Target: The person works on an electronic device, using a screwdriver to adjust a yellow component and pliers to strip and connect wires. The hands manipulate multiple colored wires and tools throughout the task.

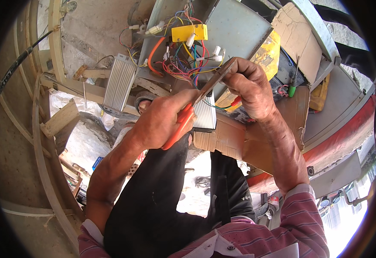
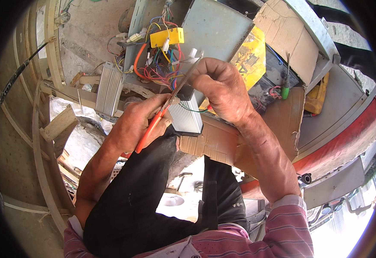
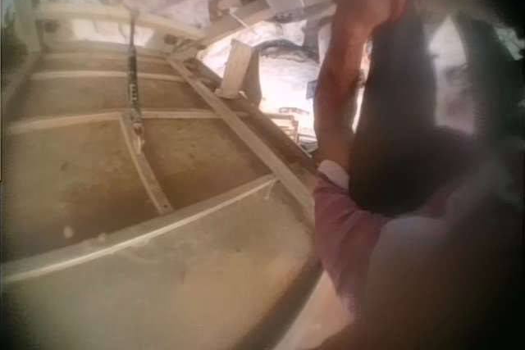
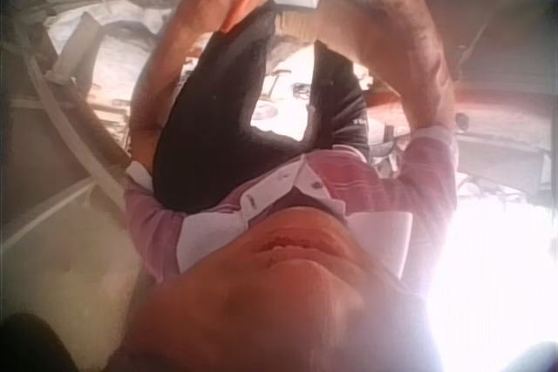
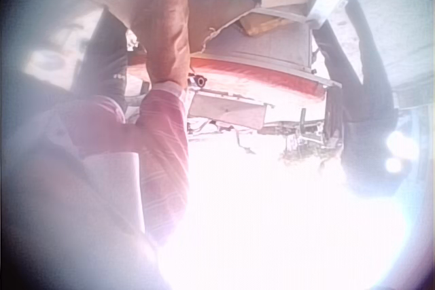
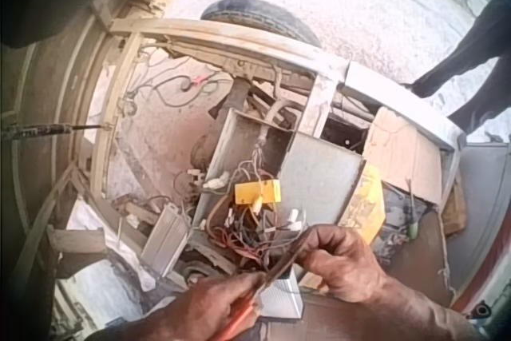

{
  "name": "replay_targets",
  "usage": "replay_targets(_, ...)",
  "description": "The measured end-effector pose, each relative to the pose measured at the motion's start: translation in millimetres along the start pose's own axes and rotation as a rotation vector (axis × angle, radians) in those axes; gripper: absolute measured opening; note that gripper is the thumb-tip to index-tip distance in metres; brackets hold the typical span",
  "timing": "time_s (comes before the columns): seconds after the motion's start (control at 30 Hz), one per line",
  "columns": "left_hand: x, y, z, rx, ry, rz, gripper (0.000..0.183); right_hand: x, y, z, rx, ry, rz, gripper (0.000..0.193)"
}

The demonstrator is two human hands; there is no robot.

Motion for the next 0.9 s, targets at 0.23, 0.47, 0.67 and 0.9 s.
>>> replay_targets(0.23,0,-2,-2,0.145,-0.031,-0.001,0.038,-2,7,3,-0.146,-0.011,-0.043,0.011)
replay_targets(0.47,1,-5,4,0.076,-0.102,0.038,0.051,-1,6,3,-0.155,-0.014,-0.05,0.013)
replay_targets(0.67,2,-5,5,0.013,-0.02,-0.01,0.052,-1,-2,5,0.013,-0.02,0.007,0.019)
replay_targets(0.9,1,-5,10,-0.129,0.17,-0.12,0.048,-2,-2,2,0.108,-0.087,0.008,0.023)
Point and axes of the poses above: each hand's wrist, its own x-axis away from the middle knuckle, its own z-axis out of the back of the hand, y = z × x, the point moved 7 cm from there along -x, towards the middle knuckle, and after that the axes turned 15 degrees about z, right-handed, at the moved point
